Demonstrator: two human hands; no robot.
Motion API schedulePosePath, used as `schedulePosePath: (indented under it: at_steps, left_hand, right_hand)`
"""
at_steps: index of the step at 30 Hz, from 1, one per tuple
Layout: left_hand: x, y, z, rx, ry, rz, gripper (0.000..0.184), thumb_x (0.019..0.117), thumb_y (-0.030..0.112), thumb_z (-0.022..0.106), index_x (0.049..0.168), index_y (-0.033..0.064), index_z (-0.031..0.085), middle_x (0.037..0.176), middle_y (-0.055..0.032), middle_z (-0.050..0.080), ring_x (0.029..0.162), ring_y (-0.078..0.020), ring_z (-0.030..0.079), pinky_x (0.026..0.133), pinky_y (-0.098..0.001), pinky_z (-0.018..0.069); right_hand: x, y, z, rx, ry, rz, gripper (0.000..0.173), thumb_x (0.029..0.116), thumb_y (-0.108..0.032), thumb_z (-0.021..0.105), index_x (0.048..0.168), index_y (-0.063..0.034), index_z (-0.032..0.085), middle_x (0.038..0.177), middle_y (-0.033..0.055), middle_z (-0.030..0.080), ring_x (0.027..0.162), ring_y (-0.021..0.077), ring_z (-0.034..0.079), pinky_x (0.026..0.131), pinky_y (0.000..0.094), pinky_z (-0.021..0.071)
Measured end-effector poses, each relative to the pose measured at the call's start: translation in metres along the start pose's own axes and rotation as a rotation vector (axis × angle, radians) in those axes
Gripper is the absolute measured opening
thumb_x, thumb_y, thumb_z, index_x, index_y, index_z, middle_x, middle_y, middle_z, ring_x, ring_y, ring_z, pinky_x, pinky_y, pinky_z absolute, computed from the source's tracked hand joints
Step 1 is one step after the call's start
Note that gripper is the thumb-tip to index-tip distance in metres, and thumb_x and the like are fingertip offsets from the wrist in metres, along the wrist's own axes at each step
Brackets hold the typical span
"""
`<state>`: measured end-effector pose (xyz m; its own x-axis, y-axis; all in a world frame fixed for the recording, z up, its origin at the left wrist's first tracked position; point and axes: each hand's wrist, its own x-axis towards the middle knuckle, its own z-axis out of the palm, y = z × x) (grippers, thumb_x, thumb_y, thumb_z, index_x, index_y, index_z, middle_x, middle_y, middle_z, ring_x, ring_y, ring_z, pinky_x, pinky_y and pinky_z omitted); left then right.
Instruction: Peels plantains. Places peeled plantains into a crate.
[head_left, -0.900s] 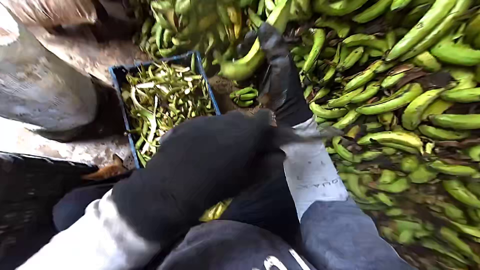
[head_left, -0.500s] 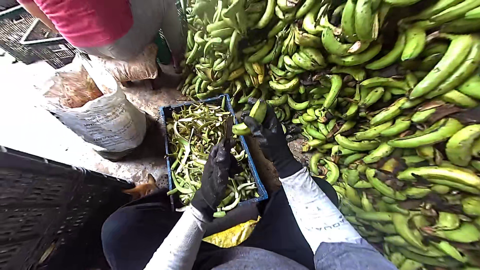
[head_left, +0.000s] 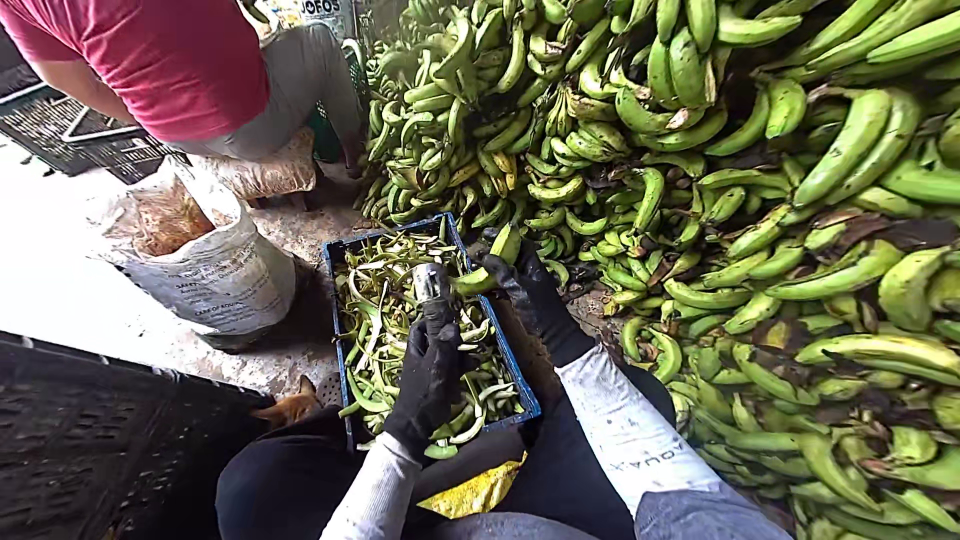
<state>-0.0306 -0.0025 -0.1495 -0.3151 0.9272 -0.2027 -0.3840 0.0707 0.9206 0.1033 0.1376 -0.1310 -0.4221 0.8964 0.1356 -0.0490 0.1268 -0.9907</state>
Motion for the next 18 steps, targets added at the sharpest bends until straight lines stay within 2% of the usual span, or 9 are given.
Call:
schedulePosePath:
  at_steps: [1, 5, 7, 8, 10, 13, 14, 16, 18]
  left_hand:
    - [0.001, -0.001, 0.001, 0.084, 0.012, 0.019, 0.056, 0.1024, 0.036, 0.056, 0.144, 0.0040, 0.038, 0.102, -0.0098, 0.063, 0.074, -0.0175, 0.066, 0.067, -0.0343, 0.0614]
    - [0.017, -0.028, -0.015, 0.318, -0.046, 0.132, 0.059, 0.1080, 0.051, 0.031, 0.145, 0.0105, 0.052, 0.114, -0.0069, 0.066, 0.090, -0.0167, 0.065, 0.077, -0.0347, 0.0570]
    - [0.020, -0.036, -0.014, 0.270, -0.064, 0.172, 0.061, 0.1079, 0.052, 0.030, 0.144, 0.0070, 0.051, 0.103, -0.0068, 0.063, 0.081, -0.0158, 0.060, 0.074, -0.0335, 0.0536]
    - [0.019, -0.032, -0.012, 0.224, -0.077, 0.156, 0.061, 0.1080, 0.051, 0.032, 0.147, 0.0054, 0.045, 0.105, -0.0096, 0.065, 0.084, -0.0183, 0.065, 0.078, -0.0369, 0.0583]
    - [0.012, -0.015, 0.000, 0.095, -0.110, 0.201, 0.059, 0.1082, 0.049, 0.034, 0.145, 0.0035, 0.040, 0.089, -0.0093, 0.062, 0.076, -0.0221, 0.066, 0.074, -0.0441, 0.0619]
    - [0.007, 0.003, 0.013, 0.074, -0.120, 0.332, 0.051, 0.1084, 0.051, 0.035, 0.130, 0.0063, 0.047, 0.075, 0.0003, 0.057, 0.063, -0.0136, 0.059, 0.060, -0.0347, 0.0578]
    - [0.008, 0.000, 0.013, 0.137, -0.081, 0.246, 0.050, 0.1088, 0.048, 0.033, 0.133, 0.0067, 0.047, 0.076, -0.0019, 0.057, 0.062, -0.0132, 0.058, 0.058, -0.0321, 0.0556]
    - [0.012, -0.024, -0.009, 0.375, -0.098, -0.054, 0.063, 0.1080, 0.056, 0.027, 0.151, 0.0119, 0.042, 0.107, -0.0110, 0.064, 0.081, -0.0180, 0.063, 0.067, -0.0359, 0.0564]
    - [0.013, -0.042, -0.024, 0.487, -0.143, -0.210, 0.070, 0.1067, 0.061, 0.019, 0.152, 0.0112, 0.040, 0.120, -0.0144, 0.060, 0.087, -0.0218, 0.064, 0.069, -0.0417, 0.0579]
  right_hand:
    - [0.000, 0.001, 0.001, 0.001, -0.029, -0.017, 0.055, 0.1013, -0.029, 0.061, 0.152, -0.0230, 0.041, 0.135, 0.0038, 0.062, 0.108, 0.0150, 0.066, 0.087, 0.0356, 0.0588]
    - [0.004, 0.008, 0.007, -0.057, -0.058, -0.056, 0.054, 0.0993, -0.026, 0.066, 0.150, -0.0223, 0.047, 0.129, 0.0045, 0.066, 0.104, 0.0166, 0.068, 0.085, 0.0381, 0.0606]
    - [0.004, 0.011, 0.008, -0.061, -0.060, -0.084, 0.054, 0.0981, -0.023, 0.067, 0.149, -0.0200, 0.049, 0.127, 0.0044, 0.066, 0.101, 0.0147, 0.068, 0.083, 0.0344, 0.0599]
    - [0.005, 0.012, 0.008, -0.065, -0.065, -0.102, 0.054, 0.0980, -0.021, 0.067, 0.149, -0.0191, 0.049, 0.129, 0.0046, 0.065, 0.103, 0.0144, 0.068, 0.085, 0.0338, 0.0599]
    - [0.004, 0.014, 0.007, -0.085, -0.067, -0.129, 0.056, 0.0975, -0.020, 0.069, 0.149, -0.0188, 0.049, 0.131, 0.0044, 0.065, 0.103, 0.0136, 0.068, 0.087, 0.0333, 0.0597]
    - [0.003, 0.015, 0.005, -0.063, -0.098, -0.142, 0.057, 0.0973, -0.017, 0.067, 0.151, -0.0192, 0.047, 0.132, 0.0039, 0.063, 0.098, 0.0118, 0.067, 0.080, 0.0301, 0.0588]
    - [0.002, 0.011, 0.006, -0.037, -0.110, -0.139, 0.056, 0.0979, -0.017, 0.066, 0.151, -0.0196, 0.047, 0.133, 0.0035, 0.063, 0.099, 0.0118, 0.066, 0.080, 0.0296, 0.0586]
    - [-0.002, 0.003, 0.010, 0.048, -0.120, -0.116, 0.054, 0.0979, -0.025, 0.066, 0.149, -0.0214, 0.049, 0.128, 0.0039, 0.065, 0.098, 0.0149, 0.067, 0.077, 0.0323, 0.0595]
    - [0.002, 0.000, 0.010, 0.164, -0.120, -0.069, 0.056, 0.0975, -0.037, 0.065, 0.149, -0.0225, 0.048, 0.121, 0.0067, 0.068, 0.094, 0.0191, 0.069, 0.074, 0.0359, 0.0611]
